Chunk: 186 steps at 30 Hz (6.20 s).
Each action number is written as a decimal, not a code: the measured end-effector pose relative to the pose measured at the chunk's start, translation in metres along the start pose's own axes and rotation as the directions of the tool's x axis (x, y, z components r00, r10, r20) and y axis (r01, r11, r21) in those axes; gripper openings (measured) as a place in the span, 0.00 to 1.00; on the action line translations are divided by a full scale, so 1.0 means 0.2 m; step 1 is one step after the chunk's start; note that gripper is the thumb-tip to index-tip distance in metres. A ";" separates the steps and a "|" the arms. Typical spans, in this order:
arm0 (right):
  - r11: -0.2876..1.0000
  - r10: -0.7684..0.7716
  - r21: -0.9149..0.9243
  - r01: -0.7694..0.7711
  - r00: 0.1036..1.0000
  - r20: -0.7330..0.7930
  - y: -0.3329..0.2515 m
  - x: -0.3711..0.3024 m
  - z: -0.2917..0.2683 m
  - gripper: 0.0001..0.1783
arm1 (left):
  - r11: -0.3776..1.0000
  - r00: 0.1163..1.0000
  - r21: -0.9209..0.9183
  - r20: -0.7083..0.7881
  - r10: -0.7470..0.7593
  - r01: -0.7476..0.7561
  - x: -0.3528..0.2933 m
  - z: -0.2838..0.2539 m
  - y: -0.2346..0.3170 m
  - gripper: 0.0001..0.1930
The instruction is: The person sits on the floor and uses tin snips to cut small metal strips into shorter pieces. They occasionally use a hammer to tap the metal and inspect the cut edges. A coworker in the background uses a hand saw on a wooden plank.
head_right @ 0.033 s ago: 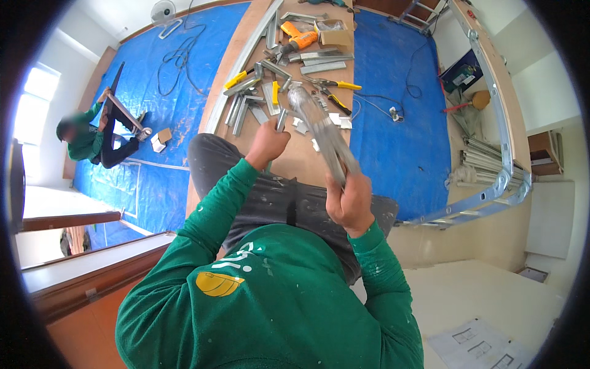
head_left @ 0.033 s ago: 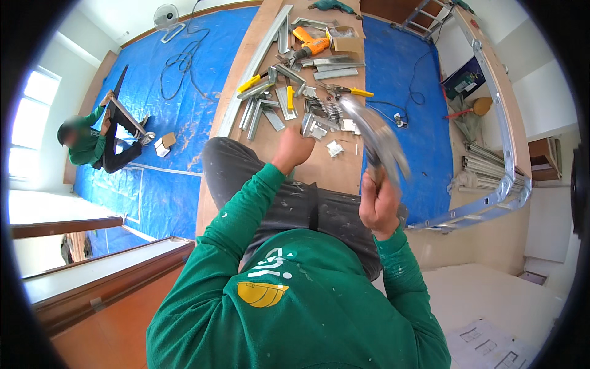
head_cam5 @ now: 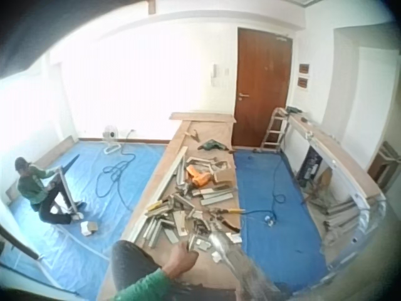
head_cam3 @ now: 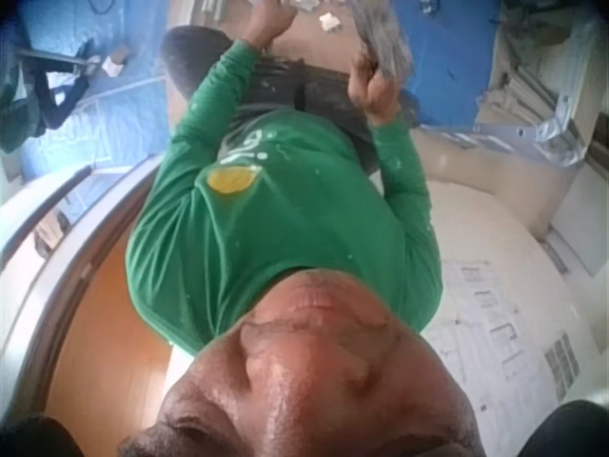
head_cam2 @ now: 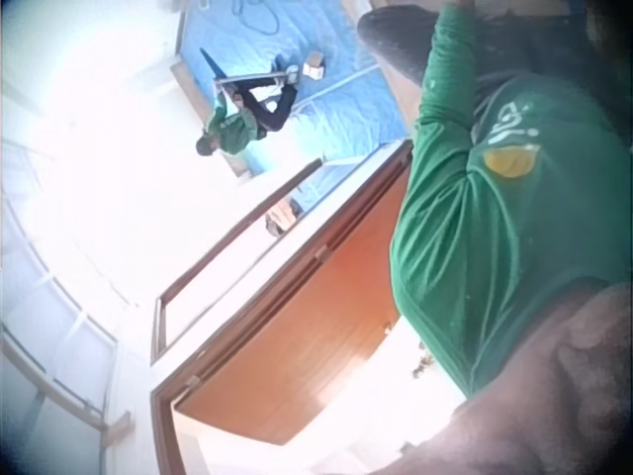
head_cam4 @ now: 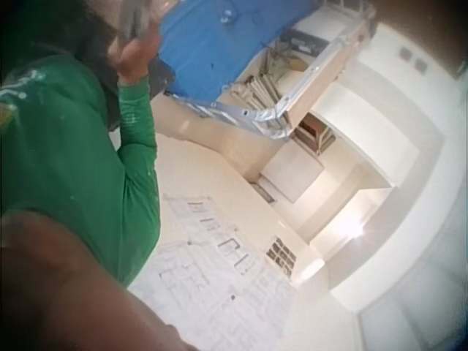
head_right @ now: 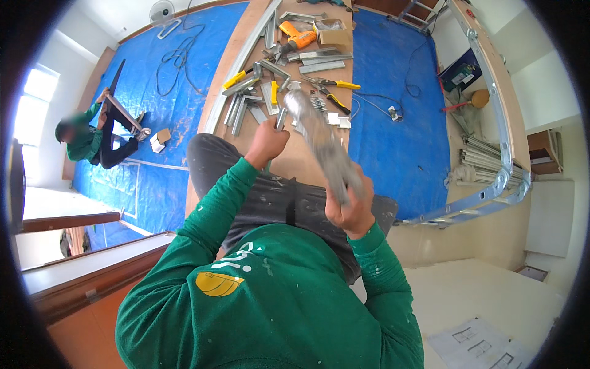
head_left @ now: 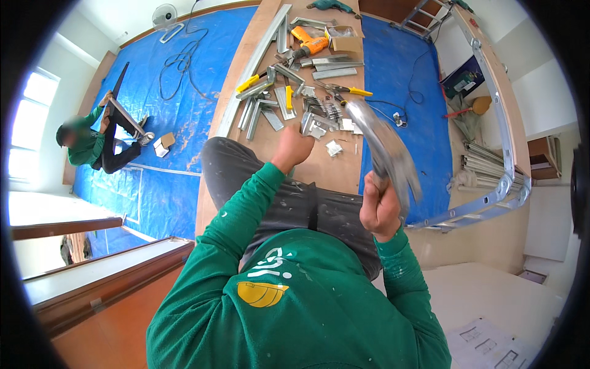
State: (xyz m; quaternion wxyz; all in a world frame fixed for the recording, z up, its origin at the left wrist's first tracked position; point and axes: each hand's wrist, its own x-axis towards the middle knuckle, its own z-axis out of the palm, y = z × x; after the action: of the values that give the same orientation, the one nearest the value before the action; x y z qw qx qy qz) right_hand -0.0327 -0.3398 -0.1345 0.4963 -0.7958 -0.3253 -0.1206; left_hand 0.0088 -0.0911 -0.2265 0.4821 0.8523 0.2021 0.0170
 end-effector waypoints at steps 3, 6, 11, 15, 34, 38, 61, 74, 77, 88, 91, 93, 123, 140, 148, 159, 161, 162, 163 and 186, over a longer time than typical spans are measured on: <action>0.989 -0.126 -0.080 0.125 0.992 -0.007 0.04 0.00 0.01 0.09 | 1.000 1.000 -0.006 0.025 0.008 -0.008 0.01 0.01 0.07 0.15; 0.921 0.358 -0.214 -0.324 0.922 0.146 0.14 -0.03 0.06 0.10 | 1.000 1.000 0.013 0.023 0.021 -0.021 0.03 0.04 0.00 0.16; 0.937 0.320 -0.160 -0.310 0.947 0.037 0.08 0.12 -0.02 0.12 | 0.999 0.999 0.049 0.035 -0.024 0.022 0.07 0.01 -0.19 0.15; 0.980 0.195 -0.044 -0.195 0.981 -0.014 -0.01 0.13 -0.07 0.11 | 0.999 0.999 0.033 0.021 0.037 -0.038 0.10 -0.02 -0.07 0.13; 0.977 0.122 -0.177 -0.116 0.992 0.021 0.01 0.02 0.06 0.15 | 1.000 0.998 0.025 0.068 0.016 -0.018 0.10 0.00 0.00 0.13; 0.909 0.400 -0.176 -0.378 0.910 0.109 0.07 0.01 0.16 0.13 | 0.997 0.998 0.073 0.051 0.033 -0.037 0.12 -0.02 -0.06 0.17; 0.938 0.344 -0.030 -0.344 0.939 0.001 -0.15 0.12 -0.11 0.15 | 0.749 0.886 -0.619 0.453 0.096 0.235 -0.11 -0.35 0.16 0.13; 0.876 0.391 0.250 -0.412 0.911 0.129 -0.12 -0.03 -0.04 0.16 | 0.765 0.899 -0.582 0.125 0.419 -0.276 -0.18 -0.34 0.16 0.08; 0.550 0.502 0.644 -0.532 0.827 0.254 -0.16 0.06 -0.03 0.19 | 0.716 0.736 -0.333 0.085 0.671 -0.614 -0.21 -0.41 0.26 0.08; 0.310 0.552 0.763 -0.568 0.761 0.342 -0.22 0.12 0.04 0.21 | 0.541 0.552 -0.204 0.001 0.834 -0.816 -0.19 -0.35 0.32 0.16; 0.308 0.545 0.765 -0.566 0.764 0.346 -0.22 0.10 0.06 0.22 | 0.546 0.557 -0.137 -0.060 0.828 -0.827 -0.18 -0.33 0.31 0.19; 0.295 0.570 0.777 -0.556 0.755 0.323 -0.23 0.11 0.07 0.22 | 0.549 0.560 -0.108 -0.150 0.815 -0.829 -0.17 -0.30 0.32 0.20; 0.410 0.697 0.761 -0.503 0.711 0.093 0.11 -0.06 0.04 0.26 | 0.575 0.620 -0.385 0.008 0.785 -0.722 -0.12 -0.18 0.39 0.12; 0.218 0.786 0.814 -0.539 0.591 0.181 0.29 -0.26 0.18 0.28 | 0.869 0.753 -0.432 0.483 0.448 -0.240 -0.08 0.11 0.39 0.15; 0.175 0.787 0.810 -0.559 0.574 0.226 0.28 -0.28 0.21 0.28 | 0.869 0.795 -0.489 0.499 0.344 -0.069 -0.04 0.15 0.23 0.16; 0.458 0.788 0.661 -0.595 0.616 0.008 0.34 -0.26 0.31 0.30 | 0.578 0.804 -0.709 0.576 0.144 0.405 -0.06 0.27 0.18 0.16; 0.551 0.755 0.559 -0.620 0.655 -0.019 0.35 -0.25 0.33 0.28 | 0.544 0.779 -0.695 0.617 0.114 0.471 -0.01 0.29 0.17 0.12; 0.594 0.738 0.504 -0.627 0.675 -0.030 0.35 -0.25 0.35 0.27 | 0.535 0.780 -0.688 0.620 0.083 0.490 0.02 0.30 0.16 0.10; 0.601 0.732 0.486 -0.634 0.682 -0.015 0.34 -0.24 0.35 0.26 | 0.522 0.781 -0.683 0.623 0.053 0.510 0.05 0.31 0.15 0.09; 0.789 0.572 -0.354 -0.501 0.811 0.127 0.38 0.16 0.44 0.19 | 0.660 0.723 -0.536 0.691 -0.015 0.526 0.47 0.16 -0.19 0.08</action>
State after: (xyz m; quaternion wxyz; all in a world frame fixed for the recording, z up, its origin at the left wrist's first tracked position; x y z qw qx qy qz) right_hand 0.0281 -0.2738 -0.2141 0.3407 -0.9304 -0.1162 0.0693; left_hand 0.0897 -0.0665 -0.2898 0.8030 0.5116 0.1388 -0.2724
